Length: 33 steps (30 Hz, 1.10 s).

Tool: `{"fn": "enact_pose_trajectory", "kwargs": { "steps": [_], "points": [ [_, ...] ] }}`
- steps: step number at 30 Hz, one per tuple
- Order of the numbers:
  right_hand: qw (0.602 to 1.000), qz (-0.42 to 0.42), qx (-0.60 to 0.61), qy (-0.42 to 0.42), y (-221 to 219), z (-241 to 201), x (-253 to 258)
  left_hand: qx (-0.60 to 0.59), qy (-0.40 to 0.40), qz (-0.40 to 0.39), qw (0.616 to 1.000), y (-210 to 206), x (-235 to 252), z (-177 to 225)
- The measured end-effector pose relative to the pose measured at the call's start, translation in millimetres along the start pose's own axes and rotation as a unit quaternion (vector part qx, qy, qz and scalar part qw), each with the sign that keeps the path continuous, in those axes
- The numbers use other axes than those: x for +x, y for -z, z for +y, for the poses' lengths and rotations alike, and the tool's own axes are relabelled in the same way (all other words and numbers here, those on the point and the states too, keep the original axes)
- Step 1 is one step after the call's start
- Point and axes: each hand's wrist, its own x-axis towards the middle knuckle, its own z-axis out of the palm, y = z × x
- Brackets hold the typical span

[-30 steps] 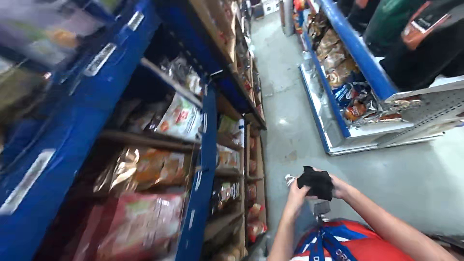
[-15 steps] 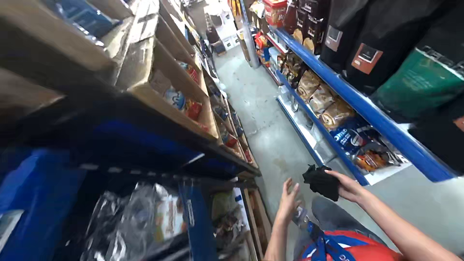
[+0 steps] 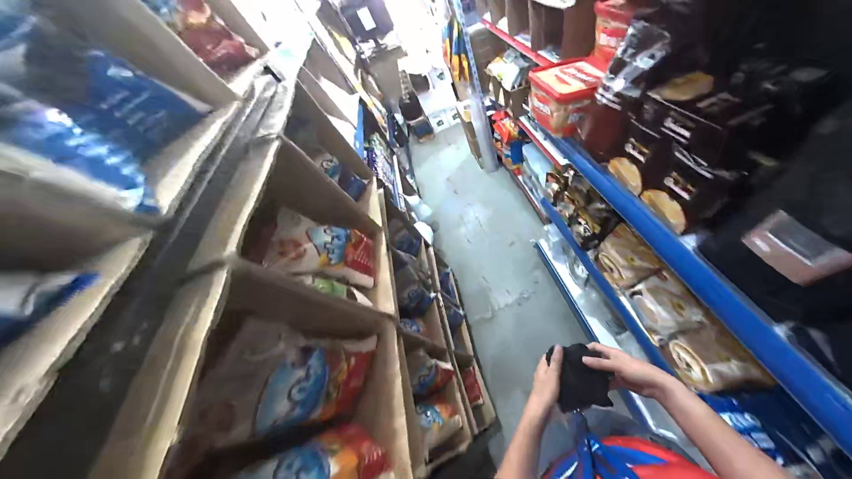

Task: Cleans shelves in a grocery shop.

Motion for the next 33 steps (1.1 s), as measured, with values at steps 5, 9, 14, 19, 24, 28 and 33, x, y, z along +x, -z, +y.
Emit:
{"fn": "enact_pose_trajectory", "kwargs": {
  "steps": [5,9,14,19,24,28,33],
  "points": [
    [0.994,-0.043,-0.096,-0.010,-4,-116,106,-0.045,0.001,0.084,0.995,69,92,65],
    [0.974,-0.015,-0.227,0.026,4,-195,209,-0.122,0.028,0.094,0.988,131,177,103],
    [0.977,-0.008,-0.211,0.014,20,-301,316,-0.089,0.041,-0.009,0.995,223,295,193],
    [0.993,0.054,-0.082,0.066,45,-422,382,-0.018,0.000,-0.081,0.997,286,417,321],
    [0.978,0.131,0.115,0.116,67,-518,451,0.043,-0.032,-0.133,0.990,329,530,424],
    [0.979,0.129,0.119,0.098,98,-590,531,0.078,-0.017,-0.142,0.987,369,629,463],
    [0.992,0.097,-0.069,0.047,134,-718,666,0.018,0.041,-0.044,0.998,439,737,511]
  ]
}}
